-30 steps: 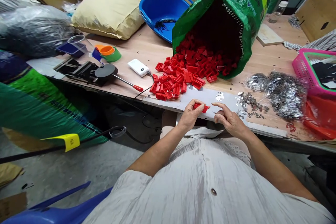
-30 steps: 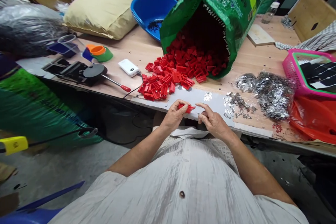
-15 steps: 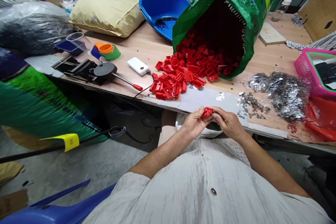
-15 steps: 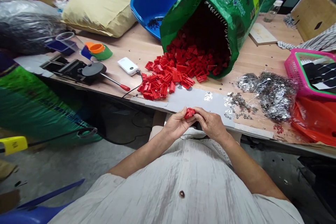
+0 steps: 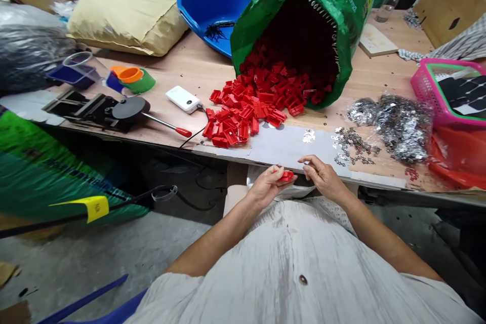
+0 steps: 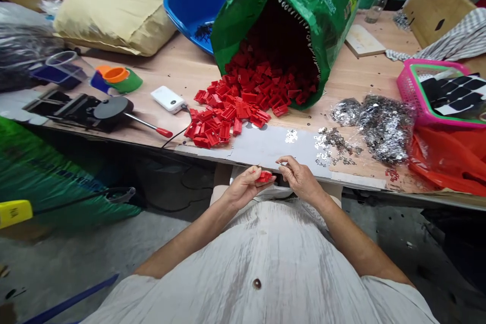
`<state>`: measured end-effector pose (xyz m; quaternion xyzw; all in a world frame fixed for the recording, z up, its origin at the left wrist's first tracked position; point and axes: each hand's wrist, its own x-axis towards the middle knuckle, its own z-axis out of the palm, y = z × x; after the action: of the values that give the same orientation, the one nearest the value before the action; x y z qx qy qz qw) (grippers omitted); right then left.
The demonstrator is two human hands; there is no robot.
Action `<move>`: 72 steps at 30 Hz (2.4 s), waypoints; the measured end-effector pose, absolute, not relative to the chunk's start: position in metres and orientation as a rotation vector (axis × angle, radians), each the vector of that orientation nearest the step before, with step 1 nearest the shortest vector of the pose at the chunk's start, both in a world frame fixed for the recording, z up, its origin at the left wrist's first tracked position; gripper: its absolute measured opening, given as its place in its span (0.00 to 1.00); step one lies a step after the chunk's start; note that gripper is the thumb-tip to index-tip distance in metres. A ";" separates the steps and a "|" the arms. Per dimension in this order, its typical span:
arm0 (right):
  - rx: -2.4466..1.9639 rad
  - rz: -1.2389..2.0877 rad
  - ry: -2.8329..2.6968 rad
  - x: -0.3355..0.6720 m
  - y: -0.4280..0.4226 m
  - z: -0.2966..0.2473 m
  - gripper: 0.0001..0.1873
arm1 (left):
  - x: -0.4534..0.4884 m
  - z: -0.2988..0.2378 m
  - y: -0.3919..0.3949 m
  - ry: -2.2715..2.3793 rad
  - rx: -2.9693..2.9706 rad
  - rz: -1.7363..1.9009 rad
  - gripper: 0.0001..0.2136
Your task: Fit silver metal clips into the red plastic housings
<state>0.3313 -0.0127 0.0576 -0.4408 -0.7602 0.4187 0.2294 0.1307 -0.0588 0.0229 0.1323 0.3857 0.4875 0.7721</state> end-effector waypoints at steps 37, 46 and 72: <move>-1.800 0.195 -2.014 0.438 0.028 0.037 0.13 | 0.105 0.055 0.079 2.111 2.185 0.746 0.23; -1.845 0.279 -1.869 0.441 0.019 0.043 0.14 | 0.111 0.050 0.077 1.930 2.215 0.940 0.15; -1.332 0.703 -1.856 0.345 -0.008 0.086 0.09 | 0.145 0.048 -0.019 1.518 2.260 1.059 0.20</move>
<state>0.3448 -0.0084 0.0856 -0.5185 -0.7223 0.2738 0.3667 0.1449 -0.0187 0.0478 0.7689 0.5165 0.3604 0.1101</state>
